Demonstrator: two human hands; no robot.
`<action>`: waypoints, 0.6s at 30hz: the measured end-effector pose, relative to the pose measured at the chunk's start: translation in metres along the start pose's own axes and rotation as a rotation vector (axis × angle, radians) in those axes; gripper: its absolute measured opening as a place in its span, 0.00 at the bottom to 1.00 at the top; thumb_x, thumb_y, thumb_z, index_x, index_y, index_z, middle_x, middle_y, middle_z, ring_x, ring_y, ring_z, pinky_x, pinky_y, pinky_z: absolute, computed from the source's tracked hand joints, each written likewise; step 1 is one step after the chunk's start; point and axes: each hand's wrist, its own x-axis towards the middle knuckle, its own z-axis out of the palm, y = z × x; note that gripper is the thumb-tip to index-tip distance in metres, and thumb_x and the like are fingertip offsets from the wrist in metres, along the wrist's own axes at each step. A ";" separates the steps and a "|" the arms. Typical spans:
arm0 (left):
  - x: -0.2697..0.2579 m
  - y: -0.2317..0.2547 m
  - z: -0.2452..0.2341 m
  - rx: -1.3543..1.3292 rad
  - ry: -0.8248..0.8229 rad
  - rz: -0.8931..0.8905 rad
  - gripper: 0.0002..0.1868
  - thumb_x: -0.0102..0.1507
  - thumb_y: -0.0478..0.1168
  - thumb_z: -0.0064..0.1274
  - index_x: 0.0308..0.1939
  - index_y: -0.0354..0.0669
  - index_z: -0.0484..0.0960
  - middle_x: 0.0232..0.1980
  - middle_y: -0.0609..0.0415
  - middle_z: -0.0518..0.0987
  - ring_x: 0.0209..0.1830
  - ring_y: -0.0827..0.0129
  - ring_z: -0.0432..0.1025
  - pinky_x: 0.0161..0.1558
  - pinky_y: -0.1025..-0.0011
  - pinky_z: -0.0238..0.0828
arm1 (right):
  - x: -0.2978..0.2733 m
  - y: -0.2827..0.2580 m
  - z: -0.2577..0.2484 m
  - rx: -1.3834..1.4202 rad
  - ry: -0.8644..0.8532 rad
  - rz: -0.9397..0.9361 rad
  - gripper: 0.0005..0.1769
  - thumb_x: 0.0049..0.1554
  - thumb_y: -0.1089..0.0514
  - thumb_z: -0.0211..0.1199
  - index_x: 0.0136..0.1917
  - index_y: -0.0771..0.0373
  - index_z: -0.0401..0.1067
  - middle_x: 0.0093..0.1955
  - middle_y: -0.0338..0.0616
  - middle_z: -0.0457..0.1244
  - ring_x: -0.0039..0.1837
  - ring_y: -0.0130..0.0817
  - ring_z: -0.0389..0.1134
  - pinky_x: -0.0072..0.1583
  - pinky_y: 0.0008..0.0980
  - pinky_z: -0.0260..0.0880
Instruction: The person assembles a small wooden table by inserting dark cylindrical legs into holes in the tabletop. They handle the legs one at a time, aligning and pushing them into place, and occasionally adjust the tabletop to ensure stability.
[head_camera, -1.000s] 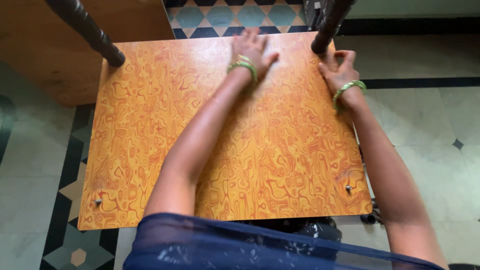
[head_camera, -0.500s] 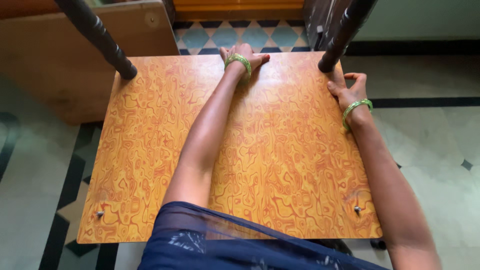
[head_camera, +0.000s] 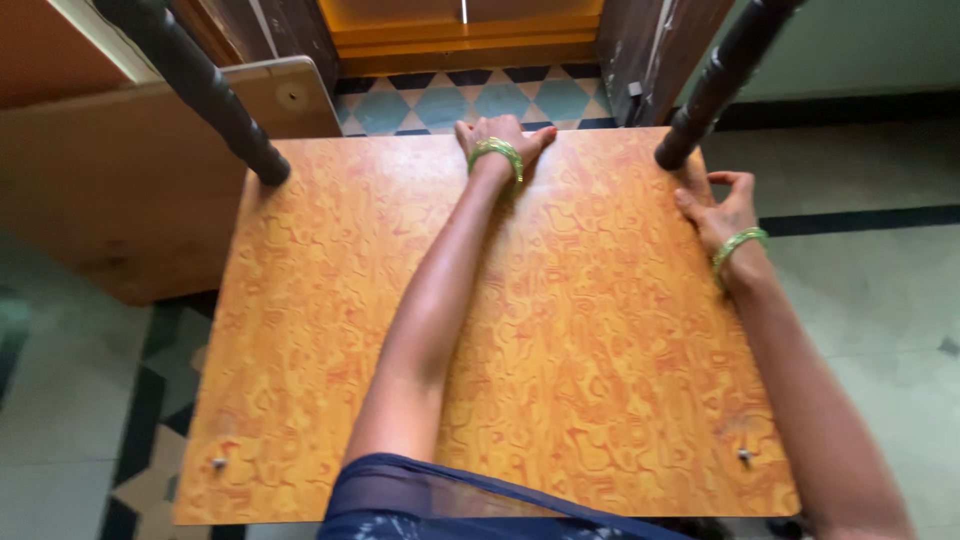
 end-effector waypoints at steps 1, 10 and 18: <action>-0.002 -0.001 -0.001 -0.006 0.011 0.006 0.38 0.59 0.79 0.42 0.44 0.54 0.87 0.46 0.56 0.84 0.53 0.66 0.75 0.69 0.55 0.49 | -0.003 -0.002 0.001 0.020 0.002 0.037 0.33 0.58 0.51 0.74 0.66 0.60 0.57 0.52 0.48 0.64 0.49 0.32 0.67 0.48 0.34 0.71; -0.017 -0.019 0.014 -0.033 0.137 0.216 0.35 0.60 0.70 0.49 0.61 0.55 0.79 0.63 0.54 0.77 0.69 0.65 0.64 0.75 0.51 0.38 | -0.015 -0.029 -0.003 -0.099 0.050 0.085 0.33 0.56 0.49 0.74 0.66 0.58 0.60 0.51 0.49 0.66 0.50 0.37 0.68 0.51 0.37 0.69; -0.053 -0.023 0.039 -0.057 0.192 0.352 0.41 0.57 0.65 0.59 0.69 0.52 0.70 0.77 0.43 0.56 0.79 0.54 0.45 0.73 0.46 0.29 | -0.015 -0.024 -0.007 -0.168 0.045 -0.004 0.32 0.55 0.47 0.74 0.65 0.58 0.62 0.57 0.54 0.66 0.57 0.43 0.69 0.57 0.40 0.69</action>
